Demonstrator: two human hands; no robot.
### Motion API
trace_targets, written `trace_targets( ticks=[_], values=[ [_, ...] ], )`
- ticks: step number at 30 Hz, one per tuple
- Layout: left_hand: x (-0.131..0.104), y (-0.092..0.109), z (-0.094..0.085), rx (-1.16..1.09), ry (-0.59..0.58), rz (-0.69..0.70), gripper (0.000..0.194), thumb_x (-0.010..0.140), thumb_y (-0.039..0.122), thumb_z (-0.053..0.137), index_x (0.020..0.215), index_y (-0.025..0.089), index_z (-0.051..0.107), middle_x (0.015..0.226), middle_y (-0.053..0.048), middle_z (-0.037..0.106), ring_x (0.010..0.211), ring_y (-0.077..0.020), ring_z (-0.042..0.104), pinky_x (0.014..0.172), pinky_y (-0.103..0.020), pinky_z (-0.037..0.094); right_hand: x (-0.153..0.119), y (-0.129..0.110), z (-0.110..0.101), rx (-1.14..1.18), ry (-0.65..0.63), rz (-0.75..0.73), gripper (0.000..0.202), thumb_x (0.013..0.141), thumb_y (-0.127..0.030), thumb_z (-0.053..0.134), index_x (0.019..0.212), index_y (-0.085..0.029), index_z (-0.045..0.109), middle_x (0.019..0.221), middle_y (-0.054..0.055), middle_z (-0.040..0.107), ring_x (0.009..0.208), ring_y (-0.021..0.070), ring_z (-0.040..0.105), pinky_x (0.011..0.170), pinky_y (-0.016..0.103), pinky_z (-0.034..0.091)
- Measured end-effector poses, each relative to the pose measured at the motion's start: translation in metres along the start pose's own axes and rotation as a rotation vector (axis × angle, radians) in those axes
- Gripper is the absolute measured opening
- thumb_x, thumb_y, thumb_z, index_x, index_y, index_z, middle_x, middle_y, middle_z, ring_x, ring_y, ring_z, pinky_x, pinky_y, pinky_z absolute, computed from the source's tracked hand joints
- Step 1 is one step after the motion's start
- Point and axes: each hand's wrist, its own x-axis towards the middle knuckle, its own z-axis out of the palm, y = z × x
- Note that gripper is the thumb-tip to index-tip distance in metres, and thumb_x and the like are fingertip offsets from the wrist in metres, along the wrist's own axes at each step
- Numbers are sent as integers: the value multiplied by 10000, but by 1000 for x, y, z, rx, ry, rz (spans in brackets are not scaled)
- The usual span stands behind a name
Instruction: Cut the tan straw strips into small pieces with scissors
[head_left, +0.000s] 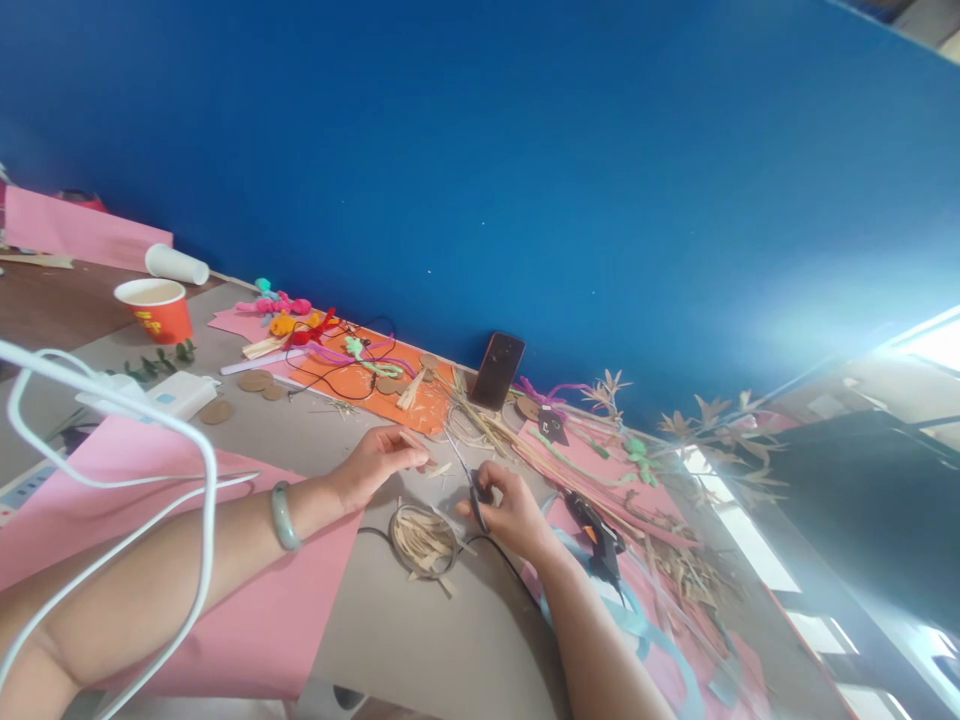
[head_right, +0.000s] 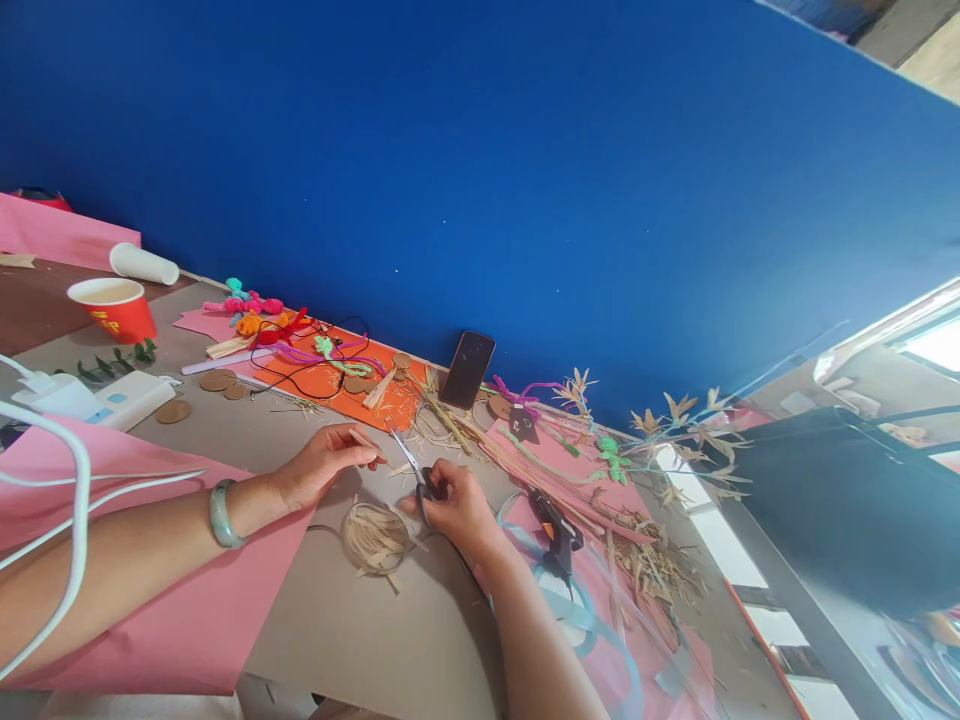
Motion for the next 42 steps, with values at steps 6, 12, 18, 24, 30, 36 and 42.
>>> trace_targets(
  ticks=[6,12,18,24,30,36,42],
  values=[
    [1,1,1,-10,27,-32,103,730,225,647,727,145,712,738,-50,708,691,-146,585,650,-258,394,-1,-4,0,-88,77,-50,296,649,-346,653,615,-210,392,620,-35,471,618,125,407,612,257,339],
    [-1,4,2,-164,47,-90,151,645,140,656,525,139,566,804,-41,705,575,-78,522,595,-223,376,-1,-1,3,-141,126,-56,300,669,-368,656,618,-209,406,628,-25,519,649,144,452,686,298,357],
    [0,5,1,-284,32,-128,199,631,148,709,525,141,541,629,-3,636,531,-68,510,567,-201,385,0,1,7,-179,165,-49,301,643,-370,673,612,-210,419,619,-25,522,649,147,449,663,290,350],
    [2,6,1,-259,49,-160,122,645,176,735,717,128,649,801,-50,702,628,-96,593,658,-226,446,0,-1,7,-195,179,-34,319,665,-407,663,620,-212,414,620,-22,523,639,148,445,662,294,351],
    [2,6,2,-273,92,-203,297,623,204,775,854,158,595,761,-39,715,624,-120,625,616,-231,418,-1,-1,9,-208,167,-61,301,680,-381,641,614,-212,401,610,-27,520,627,138,443,653,284,349],
    [3,4,2,-256,94,-181,236,645,253,779,735,141,592,807,-59,717,668,-135,648,638,-239,422,-1,1,11,-226,139,-28,299,685,-386,638,633,-212,400,628,-21,522,666,152,450,672,290,350],
    [4,2,1,-318,82,-181,229,638,239,793,708,138,599,750,-25,685,703,-131,651,677,-236,443,-1,6,13,-284,98,-73,283,671,-334,665,645,-208,413,644,-29,535,647,134,446,695,289,359]
  ],
)
